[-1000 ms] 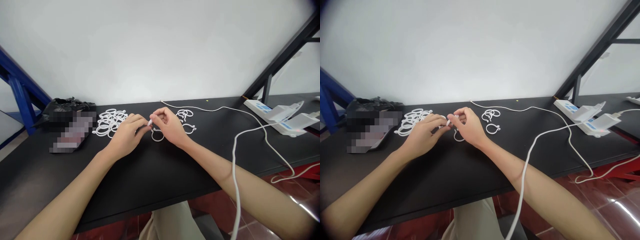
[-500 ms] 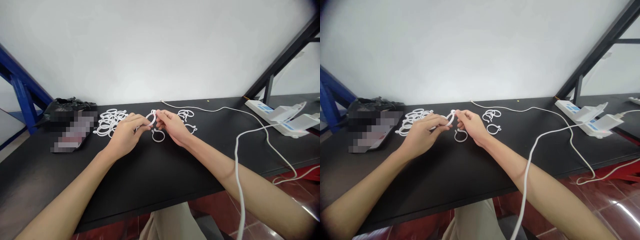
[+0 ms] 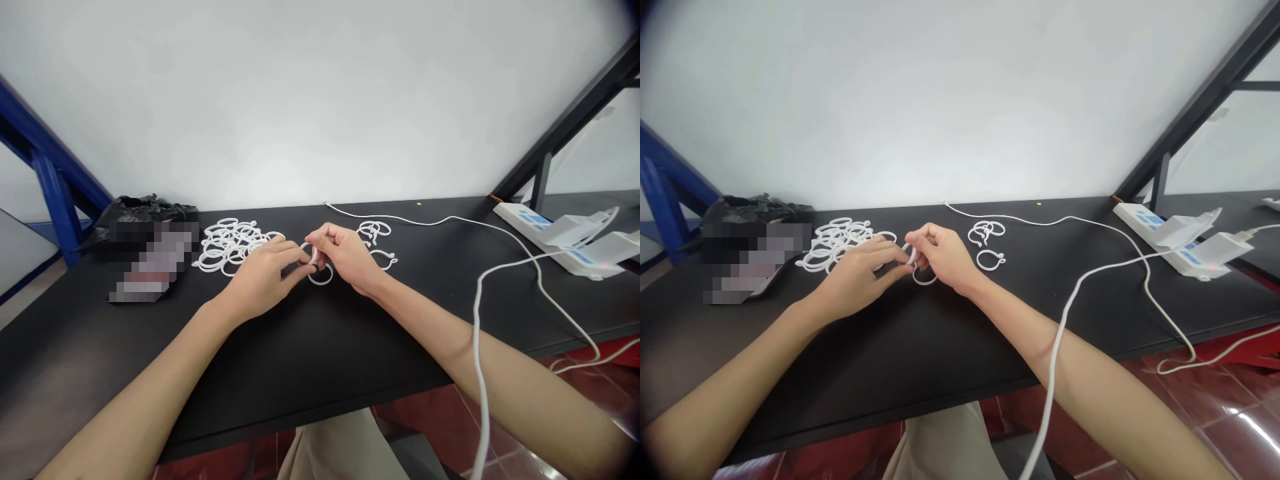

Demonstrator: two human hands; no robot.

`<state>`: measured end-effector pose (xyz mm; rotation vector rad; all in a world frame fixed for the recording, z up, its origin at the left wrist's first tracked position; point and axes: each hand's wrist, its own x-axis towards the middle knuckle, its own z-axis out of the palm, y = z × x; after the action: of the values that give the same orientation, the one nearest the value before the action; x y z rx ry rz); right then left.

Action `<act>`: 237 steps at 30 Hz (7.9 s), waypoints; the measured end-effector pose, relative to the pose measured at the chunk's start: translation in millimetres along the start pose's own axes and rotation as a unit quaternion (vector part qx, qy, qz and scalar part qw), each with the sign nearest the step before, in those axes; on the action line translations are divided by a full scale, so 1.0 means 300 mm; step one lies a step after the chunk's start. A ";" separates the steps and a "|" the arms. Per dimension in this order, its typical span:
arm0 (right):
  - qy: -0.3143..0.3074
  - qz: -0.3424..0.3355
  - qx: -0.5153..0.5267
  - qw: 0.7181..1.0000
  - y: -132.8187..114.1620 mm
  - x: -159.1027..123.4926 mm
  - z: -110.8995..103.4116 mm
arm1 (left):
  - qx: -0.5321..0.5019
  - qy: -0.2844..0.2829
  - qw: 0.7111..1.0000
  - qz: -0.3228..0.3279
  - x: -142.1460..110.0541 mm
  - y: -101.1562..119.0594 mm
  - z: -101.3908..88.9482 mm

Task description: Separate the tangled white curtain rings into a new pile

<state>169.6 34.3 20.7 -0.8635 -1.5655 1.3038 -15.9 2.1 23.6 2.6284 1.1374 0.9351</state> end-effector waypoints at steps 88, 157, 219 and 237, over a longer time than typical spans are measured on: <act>0.178 0.028 -0.609 0.772 -0.031 0.007 -0.115 | 0.204 0.038 0.952 -0.227 -0.005 -0.032 -0.055; 0.023 -0.045 -0.104 0.993 -0.001 -0.018 0.031 | 0.053 0.047 0.996 -0.057 -0.002 0.020 -0.019; -0.026 -0.044 -0.035 0.998 0.006 0.001 -0.001 | 0.026 -0.005 0.998 -0.057 0.008 0.012 -0.017; 0.112 -0.048 -0.528 0.840 -0.022 0.025 -0.098 | 0.203 0.108 0.966 -0.116 -0.007 -0.137 -0.028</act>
<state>194.7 50.3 30.0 -1.4907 -2.0722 0.1280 -47.3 28.8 15.2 2.6464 1.8215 1.0518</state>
